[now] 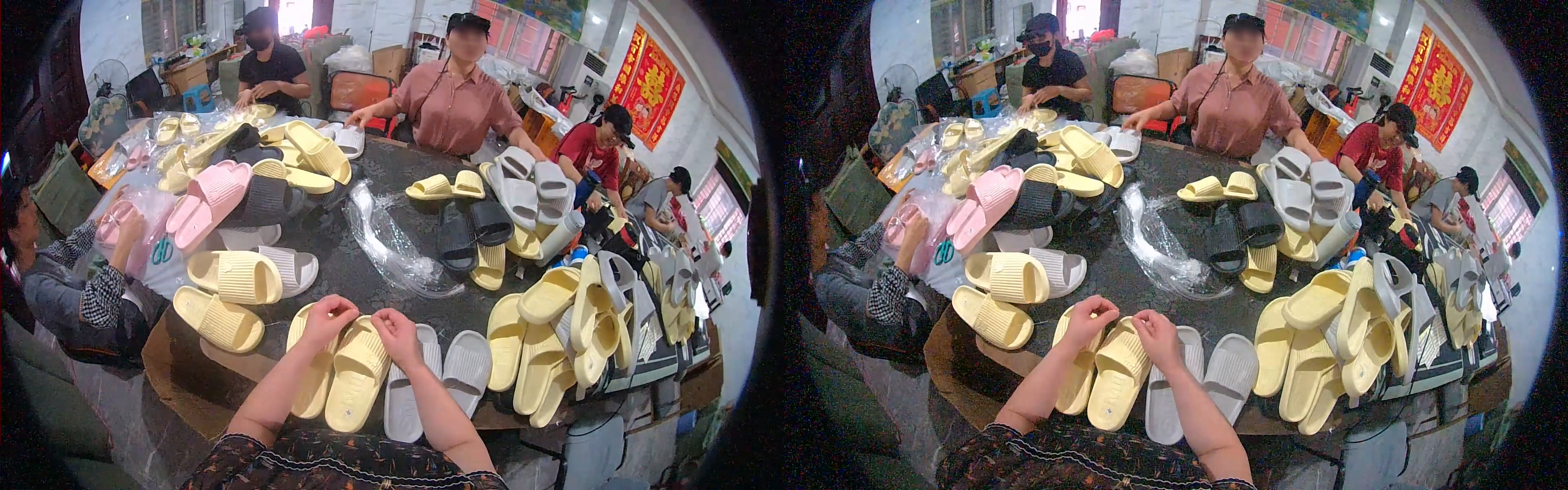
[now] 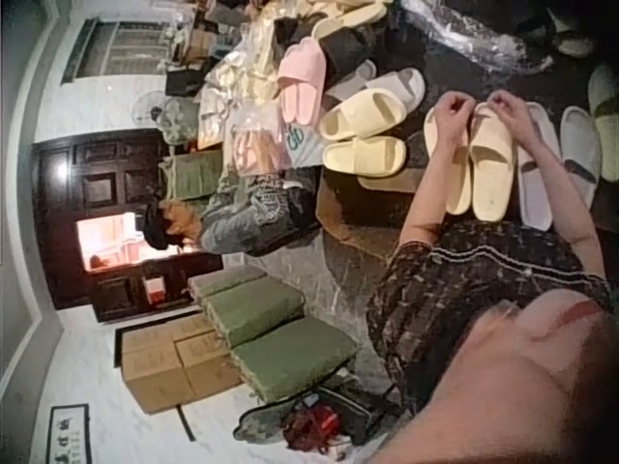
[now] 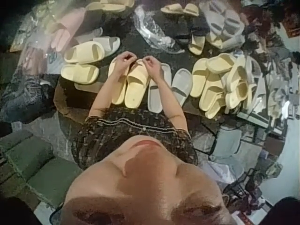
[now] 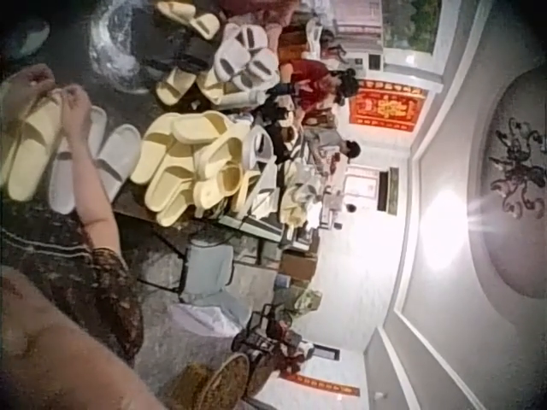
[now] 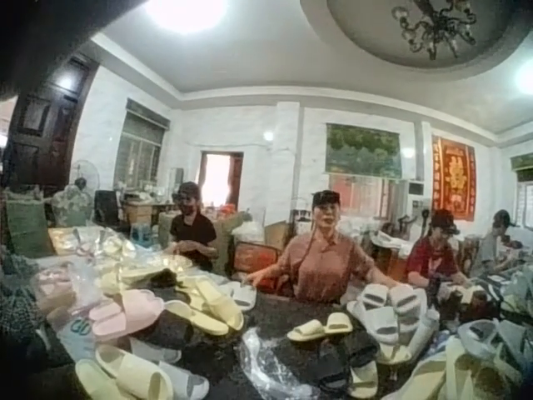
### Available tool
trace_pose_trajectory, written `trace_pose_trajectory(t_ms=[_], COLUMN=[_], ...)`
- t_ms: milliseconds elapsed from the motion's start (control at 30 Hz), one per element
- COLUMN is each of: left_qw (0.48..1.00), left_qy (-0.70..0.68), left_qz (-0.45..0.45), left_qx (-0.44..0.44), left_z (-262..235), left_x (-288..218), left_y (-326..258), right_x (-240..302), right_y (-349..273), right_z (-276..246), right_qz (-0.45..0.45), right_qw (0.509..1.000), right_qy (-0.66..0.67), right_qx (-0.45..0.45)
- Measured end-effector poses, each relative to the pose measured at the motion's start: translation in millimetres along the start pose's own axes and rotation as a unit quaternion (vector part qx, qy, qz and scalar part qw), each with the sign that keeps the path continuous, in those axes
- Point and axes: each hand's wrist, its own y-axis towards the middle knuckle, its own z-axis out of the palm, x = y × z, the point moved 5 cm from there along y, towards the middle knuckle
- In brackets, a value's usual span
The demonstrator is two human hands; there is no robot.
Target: Manually trimming excess material and inspecting rubber slides in a factory setting.
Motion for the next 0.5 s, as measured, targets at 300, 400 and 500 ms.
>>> trace_pose_trajectory(t_ms=[300,400,500], left_qw=[1.0,1.0,0.991], left_qy=[-0.011,0.017,0.09], left_qz=[-0.018,-0.01,0.024], left_qx=[0.01,0.017,0.092], left_z=[0.4,0.6,9.5], left_x=[3.1,-1.2,-3.7], left_y=[0.9,-0.6,-2.5], right_x=[7.8,30.5,28.6], right_y=[-0.8,-2.8,-3.2], right_z=[-4.0,-2.7,-4.4], right_qz=[0.029,-0.096,-0.045], right_qw=[0.999,0.991,0.997], right_qy=[-0.031,-0.091,-0.062], right_qx=[0.004,-0.013,-0.008])
